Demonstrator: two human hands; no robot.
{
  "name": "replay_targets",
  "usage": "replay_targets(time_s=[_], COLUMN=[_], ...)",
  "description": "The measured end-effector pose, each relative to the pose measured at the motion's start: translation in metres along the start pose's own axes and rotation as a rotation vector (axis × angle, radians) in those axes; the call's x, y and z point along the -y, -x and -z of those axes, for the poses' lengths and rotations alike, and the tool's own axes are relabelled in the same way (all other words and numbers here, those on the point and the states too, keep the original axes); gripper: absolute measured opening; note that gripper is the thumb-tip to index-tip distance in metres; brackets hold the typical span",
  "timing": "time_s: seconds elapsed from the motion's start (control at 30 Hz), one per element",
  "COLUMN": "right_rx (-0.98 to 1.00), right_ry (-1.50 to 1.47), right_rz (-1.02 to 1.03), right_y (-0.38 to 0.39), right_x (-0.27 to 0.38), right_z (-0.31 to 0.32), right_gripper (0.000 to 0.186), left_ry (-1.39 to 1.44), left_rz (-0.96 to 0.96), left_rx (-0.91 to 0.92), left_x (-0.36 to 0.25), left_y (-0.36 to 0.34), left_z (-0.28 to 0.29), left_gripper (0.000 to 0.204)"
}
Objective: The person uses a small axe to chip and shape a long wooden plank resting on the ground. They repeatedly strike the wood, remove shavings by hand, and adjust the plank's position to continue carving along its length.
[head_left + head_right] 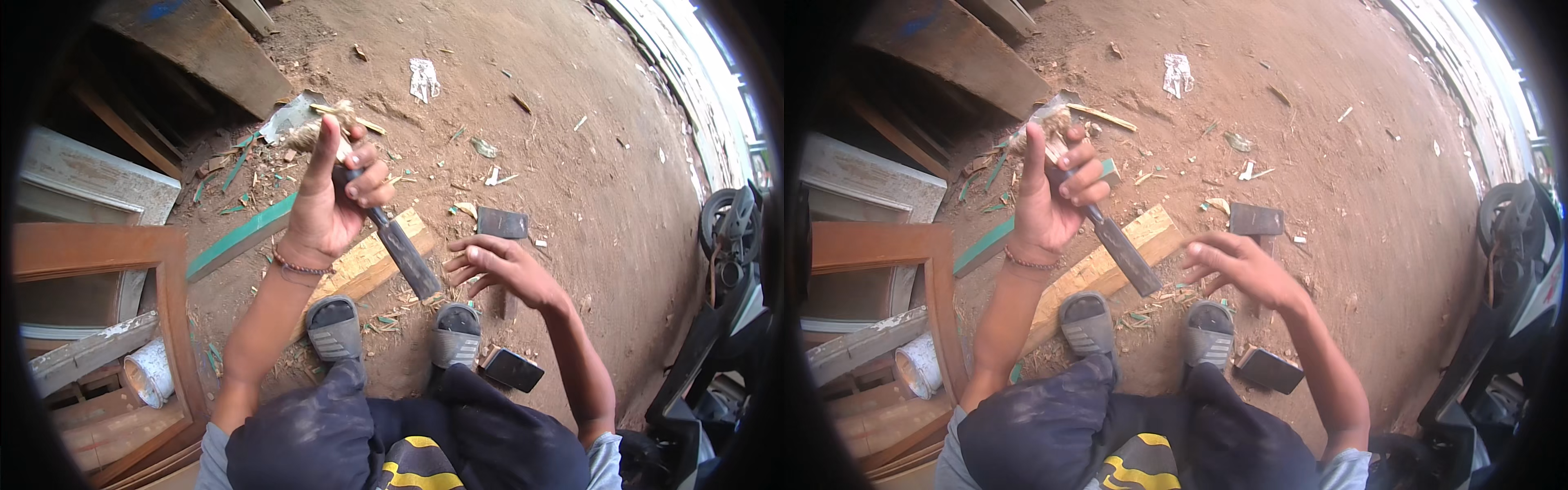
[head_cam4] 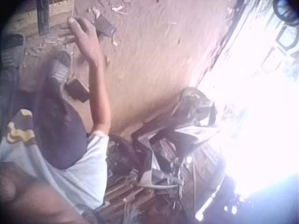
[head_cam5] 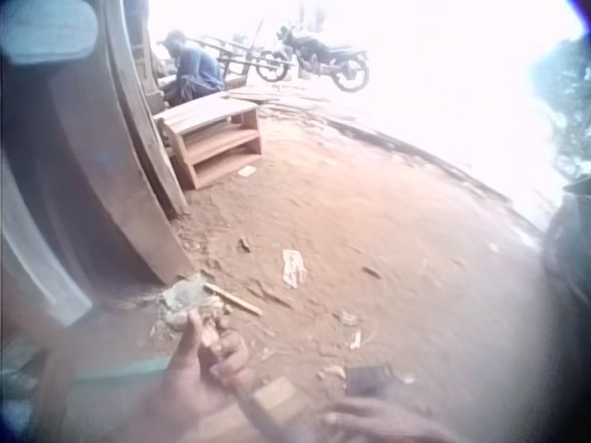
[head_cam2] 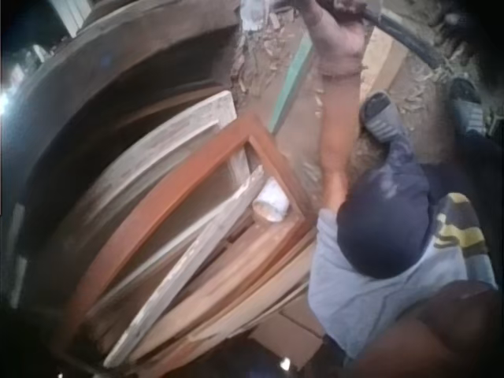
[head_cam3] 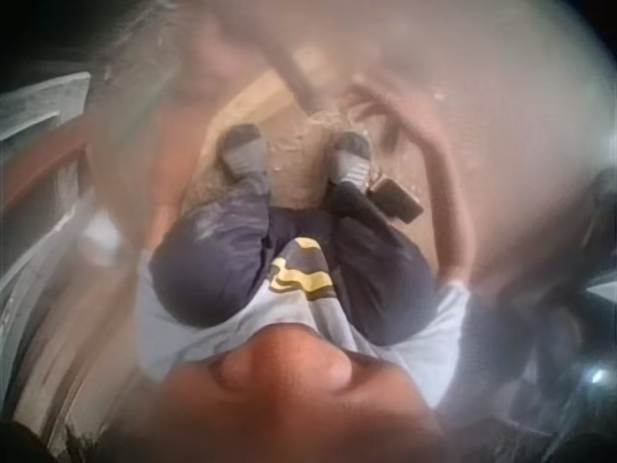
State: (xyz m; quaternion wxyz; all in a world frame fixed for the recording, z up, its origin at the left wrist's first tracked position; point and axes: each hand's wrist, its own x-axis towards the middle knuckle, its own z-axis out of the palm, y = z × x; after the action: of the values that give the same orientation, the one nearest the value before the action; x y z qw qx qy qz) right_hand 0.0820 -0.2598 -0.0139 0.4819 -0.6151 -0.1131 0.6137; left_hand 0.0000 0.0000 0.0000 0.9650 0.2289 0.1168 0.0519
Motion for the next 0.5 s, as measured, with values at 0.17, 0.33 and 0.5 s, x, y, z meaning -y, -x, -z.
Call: replay_targets(time_s=[0.17, 0.33, 0.5], right_rx=[0.203, 0.07, -0.15], right_ry=[-0.004, -0.076, 0.167], right_rz=[0.338, 0.439, 0.619], right_y=[-0.012, -0.029, -0.035], right_x=[0.003, -0.003, -0.008], right_z=[-0.055, -0.067, -0.056], right_gripper=[0.045, 0.032, 0.034], left_ry=[0.018, -0.094, -0.511], left_rz=[-0.029, -0.014, 0.064], left_rx=[0.109, 0.388, 0.274], left_x=[0.019, 0.016, -0.004], left_y=[0.016, 0.013, 0.025], left_z=[-0.026, -0.04, -0.049], left_gripper=[0.092, 0.112, 0.091])
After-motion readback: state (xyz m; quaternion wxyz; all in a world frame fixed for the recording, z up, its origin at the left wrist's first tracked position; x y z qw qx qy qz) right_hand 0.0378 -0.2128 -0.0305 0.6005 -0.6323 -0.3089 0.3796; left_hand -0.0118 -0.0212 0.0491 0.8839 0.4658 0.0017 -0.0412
